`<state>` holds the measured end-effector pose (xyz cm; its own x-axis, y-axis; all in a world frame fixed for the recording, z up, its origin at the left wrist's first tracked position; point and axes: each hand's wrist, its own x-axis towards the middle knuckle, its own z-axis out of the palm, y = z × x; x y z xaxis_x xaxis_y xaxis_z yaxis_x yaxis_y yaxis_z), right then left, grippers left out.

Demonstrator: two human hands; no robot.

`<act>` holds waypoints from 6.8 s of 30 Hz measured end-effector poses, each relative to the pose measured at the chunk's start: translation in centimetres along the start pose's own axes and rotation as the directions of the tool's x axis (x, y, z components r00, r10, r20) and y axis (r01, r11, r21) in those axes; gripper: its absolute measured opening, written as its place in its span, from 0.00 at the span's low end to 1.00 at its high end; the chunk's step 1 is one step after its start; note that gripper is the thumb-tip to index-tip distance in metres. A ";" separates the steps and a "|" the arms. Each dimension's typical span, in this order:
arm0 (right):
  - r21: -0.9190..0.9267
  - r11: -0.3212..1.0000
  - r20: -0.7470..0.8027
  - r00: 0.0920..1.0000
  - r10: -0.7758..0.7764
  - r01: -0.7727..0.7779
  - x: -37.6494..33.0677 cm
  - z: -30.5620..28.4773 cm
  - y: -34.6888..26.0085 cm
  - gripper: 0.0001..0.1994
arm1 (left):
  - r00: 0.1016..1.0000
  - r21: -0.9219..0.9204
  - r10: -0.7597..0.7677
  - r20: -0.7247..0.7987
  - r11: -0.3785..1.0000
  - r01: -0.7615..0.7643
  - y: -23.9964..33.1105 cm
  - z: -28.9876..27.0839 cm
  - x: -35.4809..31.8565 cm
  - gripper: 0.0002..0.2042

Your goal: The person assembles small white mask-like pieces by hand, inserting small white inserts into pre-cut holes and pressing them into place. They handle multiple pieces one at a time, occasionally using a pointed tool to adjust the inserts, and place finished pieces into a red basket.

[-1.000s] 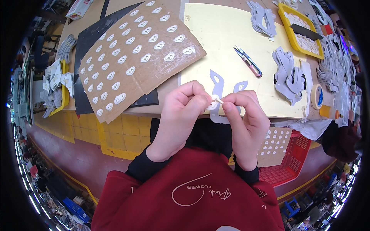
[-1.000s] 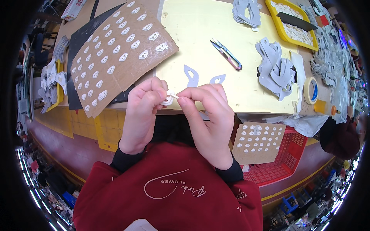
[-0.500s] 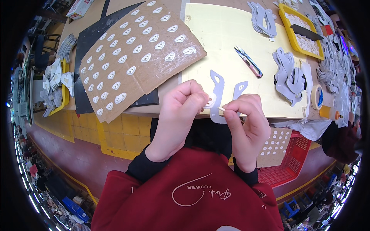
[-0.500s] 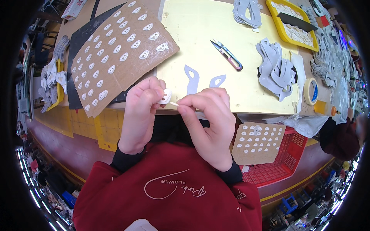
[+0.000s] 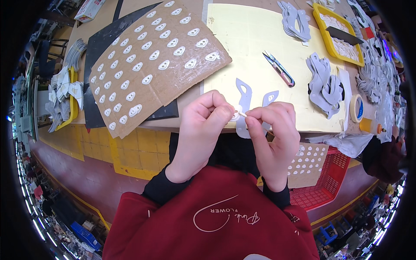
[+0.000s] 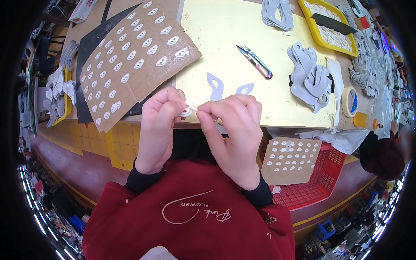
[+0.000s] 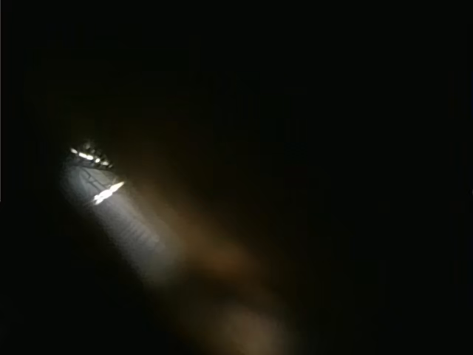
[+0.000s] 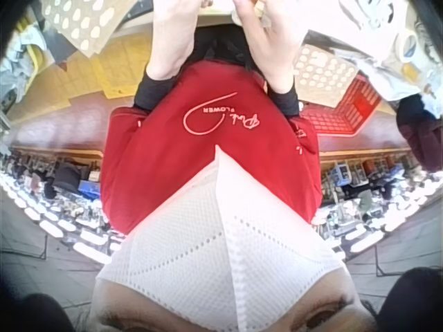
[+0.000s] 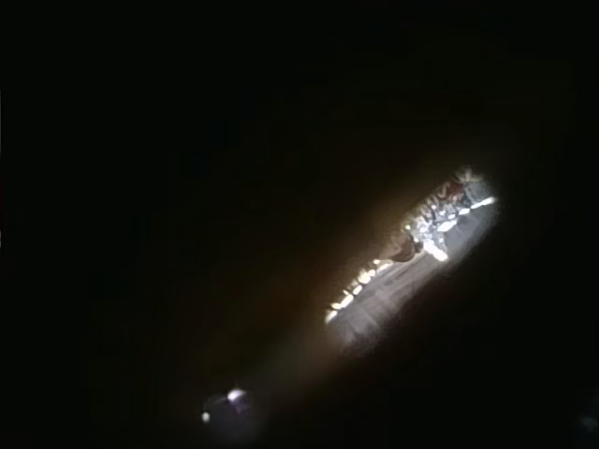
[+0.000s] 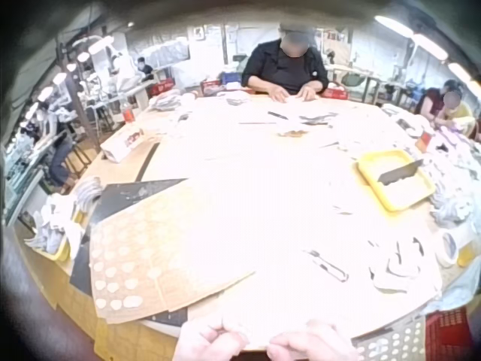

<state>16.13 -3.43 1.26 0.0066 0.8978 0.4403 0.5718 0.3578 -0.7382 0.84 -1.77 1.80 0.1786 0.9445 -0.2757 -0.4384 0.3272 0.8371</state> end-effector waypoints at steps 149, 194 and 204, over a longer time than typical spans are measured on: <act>0.120 0.971 -0.008 0.978 0.210 -0.207 -0.9 0.0 -0.1 0.08 | 0.984 -0.022 -0.177 0.020 0.984 0.177 0.7 -0.1 0.5 0.03; 0.085 0.995 -0.044 0.997 0.058 -0.054 -0.4 -2.1 -0.3 0.09 | 0.929 0.522 0.358 0.091 0.778 -0.351 -0.2 0.0 -0.1 0.07; 0.056 0.988 0.014 0.990 0.143 -0.143 -0.6 -1.5 0.2 0.05 | 0.989 0.267 0.143 0.042 0.952 -0.148 0.5 -0.1 -0.3 0.07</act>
<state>17.48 -4.31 1.63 0.0764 0.9434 0.3229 0.5181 0.2391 -0.8212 0.53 -1.87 2.25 0.1507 0.9795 -0.1337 -0.2084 0.1637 0.9643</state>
